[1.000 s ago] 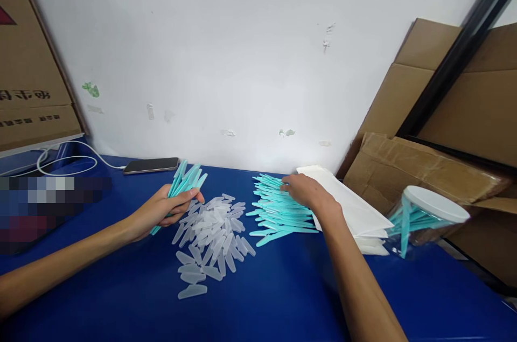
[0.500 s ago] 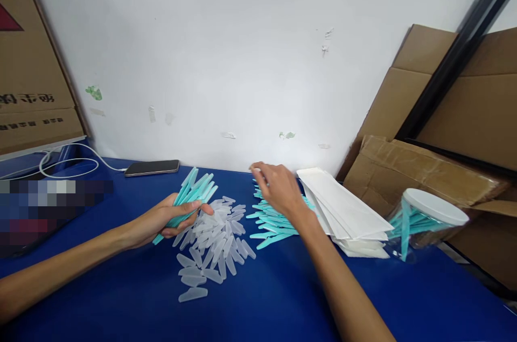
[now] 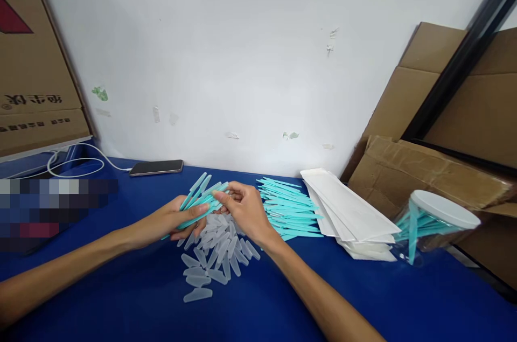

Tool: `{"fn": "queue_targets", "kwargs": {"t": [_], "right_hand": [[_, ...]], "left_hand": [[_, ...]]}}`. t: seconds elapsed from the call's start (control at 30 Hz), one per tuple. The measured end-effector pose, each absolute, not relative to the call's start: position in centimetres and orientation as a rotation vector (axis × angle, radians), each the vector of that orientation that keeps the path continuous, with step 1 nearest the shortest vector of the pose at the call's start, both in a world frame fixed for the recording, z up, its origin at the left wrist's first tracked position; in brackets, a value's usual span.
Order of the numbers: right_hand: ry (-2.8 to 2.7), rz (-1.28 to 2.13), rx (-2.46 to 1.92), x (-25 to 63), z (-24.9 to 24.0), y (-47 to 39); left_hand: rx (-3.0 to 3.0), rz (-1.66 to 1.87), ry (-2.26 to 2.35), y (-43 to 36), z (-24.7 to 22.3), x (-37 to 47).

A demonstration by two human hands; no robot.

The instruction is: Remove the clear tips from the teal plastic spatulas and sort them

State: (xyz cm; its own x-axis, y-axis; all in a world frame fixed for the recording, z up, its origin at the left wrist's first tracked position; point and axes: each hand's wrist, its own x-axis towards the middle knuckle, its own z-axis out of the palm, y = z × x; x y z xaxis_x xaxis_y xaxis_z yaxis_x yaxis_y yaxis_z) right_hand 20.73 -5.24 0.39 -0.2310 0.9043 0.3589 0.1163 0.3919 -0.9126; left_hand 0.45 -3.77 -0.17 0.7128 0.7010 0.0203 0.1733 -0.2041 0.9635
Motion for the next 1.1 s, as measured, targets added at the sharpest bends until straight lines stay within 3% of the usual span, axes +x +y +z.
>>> {"fn": "queue_targets", "kwargs": {"t": [1.1], "right_hand": [[-1.611,1.052,-0.960,22.0,0.1,-4.0]], "left_hand": [[1.831,0.534,0.693,-3.5,-0.3,0.1]]}}
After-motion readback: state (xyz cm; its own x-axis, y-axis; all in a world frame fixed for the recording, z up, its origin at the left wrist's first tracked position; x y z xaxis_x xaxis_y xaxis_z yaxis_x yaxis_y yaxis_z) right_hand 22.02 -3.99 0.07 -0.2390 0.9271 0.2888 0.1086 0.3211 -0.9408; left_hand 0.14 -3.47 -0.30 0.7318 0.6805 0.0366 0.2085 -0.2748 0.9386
